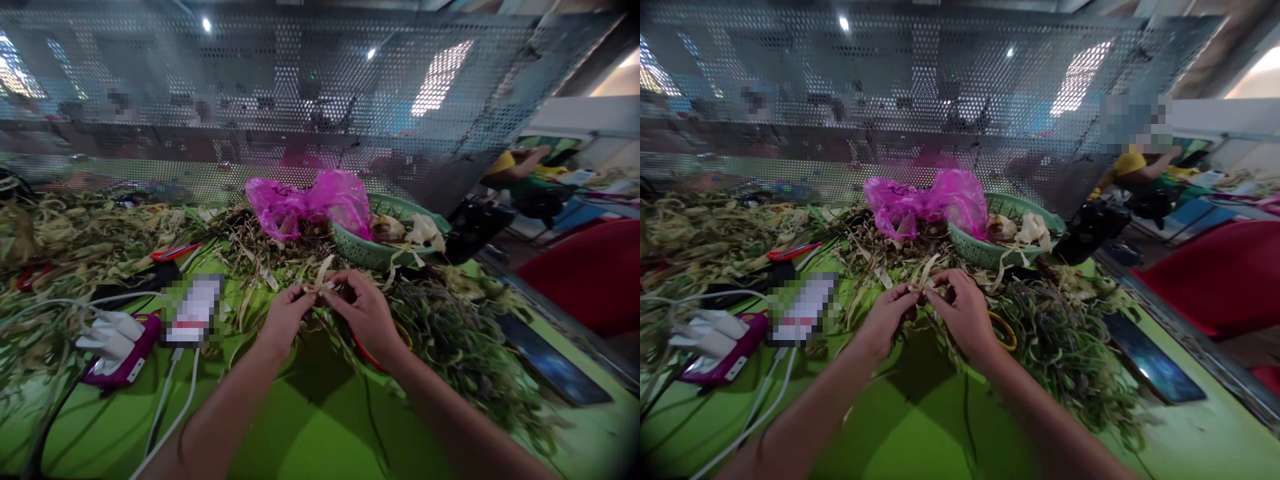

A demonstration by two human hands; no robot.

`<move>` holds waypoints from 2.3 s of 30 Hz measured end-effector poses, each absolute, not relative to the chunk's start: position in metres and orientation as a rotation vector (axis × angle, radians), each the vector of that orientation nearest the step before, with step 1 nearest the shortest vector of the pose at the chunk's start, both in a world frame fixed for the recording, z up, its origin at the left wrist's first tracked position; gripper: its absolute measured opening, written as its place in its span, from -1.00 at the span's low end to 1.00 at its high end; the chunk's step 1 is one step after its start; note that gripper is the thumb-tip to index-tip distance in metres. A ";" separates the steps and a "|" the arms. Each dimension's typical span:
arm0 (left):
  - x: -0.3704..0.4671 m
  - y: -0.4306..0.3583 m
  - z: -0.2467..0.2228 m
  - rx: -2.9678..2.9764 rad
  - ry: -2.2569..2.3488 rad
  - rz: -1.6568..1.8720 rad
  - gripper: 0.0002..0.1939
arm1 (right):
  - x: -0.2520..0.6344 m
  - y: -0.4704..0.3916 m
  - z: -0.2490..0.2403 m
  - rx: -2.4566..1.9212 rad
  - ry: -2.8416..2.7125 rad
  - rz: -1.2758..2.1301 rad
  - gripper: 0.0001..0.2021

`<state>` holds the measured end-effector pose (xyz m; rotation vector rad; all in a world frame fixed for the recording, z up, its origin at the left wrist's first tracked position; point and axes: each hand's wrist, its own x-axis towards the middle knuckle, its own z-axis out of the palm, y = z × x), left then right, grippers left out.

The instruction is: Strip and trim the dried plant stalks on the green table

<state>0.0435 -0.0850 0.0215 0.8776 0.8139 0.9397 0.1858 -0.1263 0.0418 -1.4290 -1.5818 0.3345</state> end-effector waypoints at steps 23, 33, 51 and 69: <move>0.044 -0.082 0.013 1.529 0.770 0.905 -0.83 | 0.183 -0.129 0.040 -1.460 -1.636 0.134 -0.88; 0.042 -0.082 0.019 1.351 0.833 0.957 -0.81 | 0.178 -0.132 0.040 -1.341 -1.461 0.221 -0.90; 0.043 -0.083 0.014 1.111 0.785 0.887 -0.72 | 0.180 -0.121 0.043 -1.146 -0.902 1.011 -0.73; 0.042 -0.080 0.012 1.211 0.823 0.911 -0.76 | 0.193 -0.121 0.047 -1.401 -1.708 0.502 -0.92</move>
